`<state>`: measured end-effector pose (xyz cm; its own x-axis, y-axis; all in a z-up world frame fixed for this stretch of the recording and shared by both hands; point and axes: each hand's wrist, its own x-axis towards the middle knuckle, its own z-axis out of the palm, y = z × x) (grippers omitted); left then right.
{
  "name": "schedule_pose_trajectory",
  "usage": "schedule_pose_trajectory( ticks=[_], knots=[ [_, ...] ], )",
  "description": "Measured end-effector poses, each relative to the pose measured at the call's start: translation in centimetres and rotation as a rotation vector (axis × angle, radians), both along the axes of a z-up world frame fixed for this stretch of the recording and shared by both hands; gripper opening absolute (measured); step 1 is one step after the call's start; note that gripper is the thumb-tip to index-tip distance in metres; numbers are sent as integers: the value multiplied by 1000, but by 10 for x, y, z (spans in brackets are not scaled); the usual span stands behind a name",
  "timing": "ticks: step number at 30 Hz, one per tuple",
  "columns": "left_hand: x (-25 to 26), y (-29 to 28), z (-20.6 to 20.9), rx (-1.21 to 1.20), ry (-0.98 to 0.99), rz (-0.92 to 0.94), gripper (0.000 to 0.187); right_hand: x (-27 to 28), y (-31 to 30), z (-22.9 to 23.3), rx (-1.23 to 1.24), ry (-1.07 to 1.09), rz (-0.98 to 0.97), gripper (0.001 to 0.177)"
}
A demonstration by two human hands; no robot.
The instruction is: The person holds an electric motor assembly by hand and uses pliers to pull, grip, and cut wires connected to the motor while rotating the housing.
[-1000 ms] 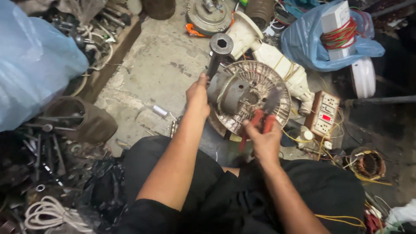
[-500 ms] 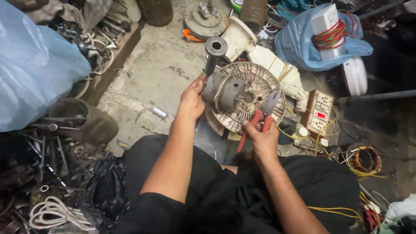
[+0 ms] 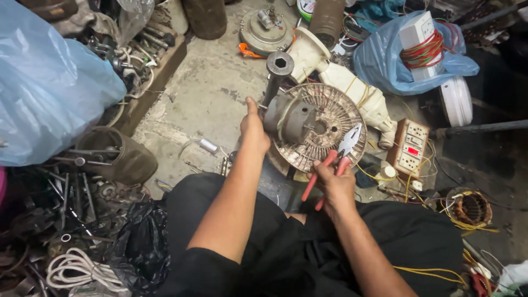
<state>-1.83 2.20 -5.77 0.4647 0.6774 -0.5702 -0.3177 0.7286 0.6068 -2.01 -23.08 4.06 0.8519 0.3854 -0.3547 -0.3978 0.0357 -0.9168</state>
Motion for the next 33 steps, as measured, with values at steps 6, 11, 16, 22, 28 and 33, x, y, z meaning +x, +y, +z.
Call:
schedule_pose_trajectory(
  ticks=[6, 11, 16, 22, 28, 33],
  knots=[
    [-10, 1, 5, -74, -57, -63, 64, -7, 5, 0, 25, 24, -12, 32],
    [-6, 5, 0, 40, -69, -85, 53, -11, 2, -3, 61, 29, 8, 32],
    [3, 11, -30, 134, -197, -52, 34, -18, 3, -6, 122, 57, 40, 30],
    [-10, 17, -25, 93, -437, -185, 28, -28, 4, 1, 98, 62, 42, 32],
    [-3, 13, -11, 59, -264, -101, 36, 12, -21, -29, -183, -127, 115, 39],
    [-1, 8, 9, 280, 174, -22, 47, 57, -34, -19, -672, -695, 67, 72]
  ],
)
